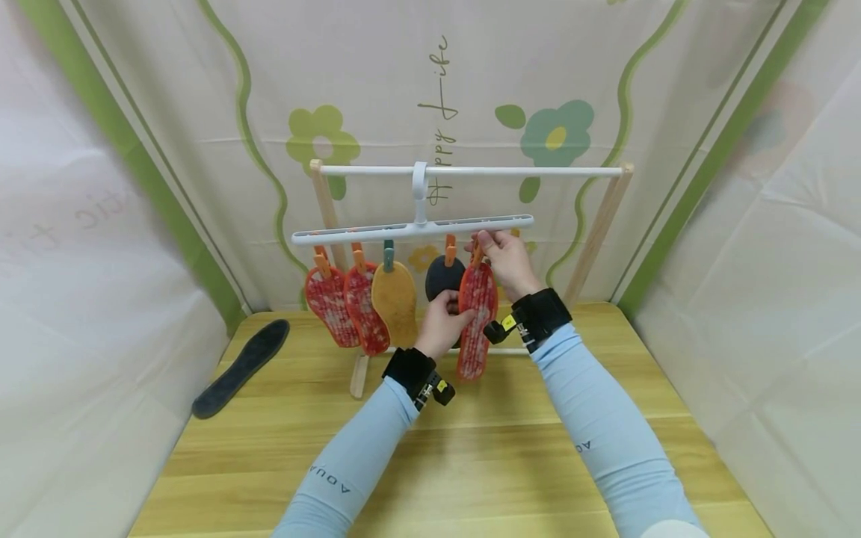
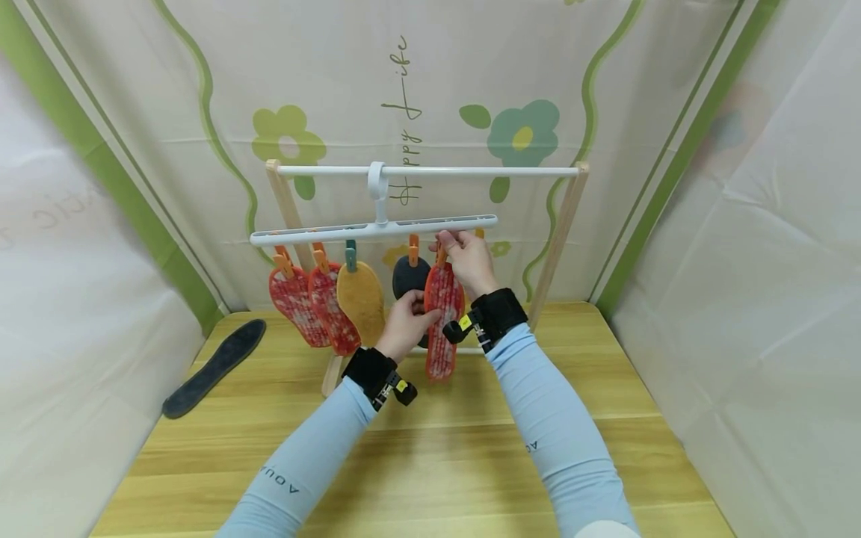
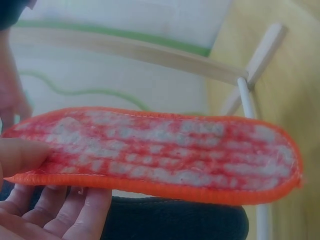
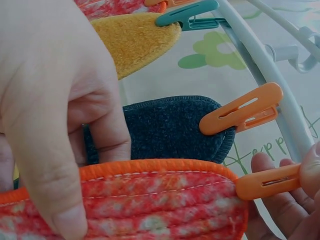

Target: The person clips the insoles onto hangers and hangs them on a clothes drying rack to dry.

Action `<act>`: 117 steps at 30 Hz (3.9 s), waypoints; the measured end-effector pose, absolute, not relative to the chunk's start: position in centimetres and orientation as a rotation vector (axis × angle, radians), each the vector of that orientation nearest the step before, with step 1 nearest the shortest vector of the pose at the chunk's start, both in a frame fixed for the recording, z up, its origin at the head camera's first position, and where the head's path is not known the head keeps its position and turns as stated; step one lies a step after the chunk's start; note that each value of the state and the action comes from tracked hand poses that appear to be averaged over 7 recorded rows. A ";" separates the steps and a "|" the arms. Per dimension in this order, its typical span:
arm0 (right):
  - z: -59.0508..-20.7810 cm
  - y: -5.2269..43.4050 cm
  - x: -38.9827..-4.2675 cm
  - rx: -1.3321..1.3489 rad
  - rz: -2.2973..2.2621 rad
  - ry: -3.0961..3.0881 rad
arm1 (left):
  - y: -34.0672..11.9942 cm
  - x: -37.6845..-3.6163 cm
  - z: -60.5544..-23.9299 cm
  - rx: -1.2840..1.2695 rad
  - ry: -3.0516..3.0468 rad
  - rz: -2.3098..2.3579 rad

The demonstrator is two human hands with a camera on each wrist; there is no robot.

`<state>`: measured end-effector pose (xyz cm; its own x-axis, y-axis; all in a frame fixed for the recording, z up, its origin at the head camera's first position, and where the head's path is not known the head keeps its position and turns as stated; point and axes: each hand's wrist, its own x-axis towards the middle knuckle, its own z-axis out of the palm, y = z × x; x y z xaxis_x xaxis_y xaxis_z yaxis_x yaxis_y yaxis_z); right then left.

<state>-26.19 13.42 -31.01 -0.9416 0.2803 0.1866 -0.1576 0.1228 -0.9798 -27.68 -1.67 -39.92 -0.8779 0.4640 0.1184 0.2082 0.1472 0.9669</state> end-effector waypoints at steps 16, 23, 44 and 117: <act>-30.5 13.3 -26.0 -0.115 1.874 -2.104 | -1.5 -27.8 -38.5 0.680 2.185 1.811; -30.1 13.4 -25.8 -0.122 1.890 -2.124 | -1.4 -27.3 -37.8 0.647 2.177 1.815; -29.7 14.0 -24.7 -0.093 1.876 -2.236 | -1.6 -26.4 -37.9 0.590 2.176 1.777; -35.2 18.3 -16.7 -0.358 1.457 -2.357 | -18.5 -19.9 -46.1 0.539 2.070 1.809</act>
<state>-16.75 18.34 -35.20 -0.9084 0.3873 0.1575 0.0323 0.4405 -0.8972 -19.94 -18.45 -46.08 -0.8709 0.4915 -0.0054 0.0605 0.1180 0.9912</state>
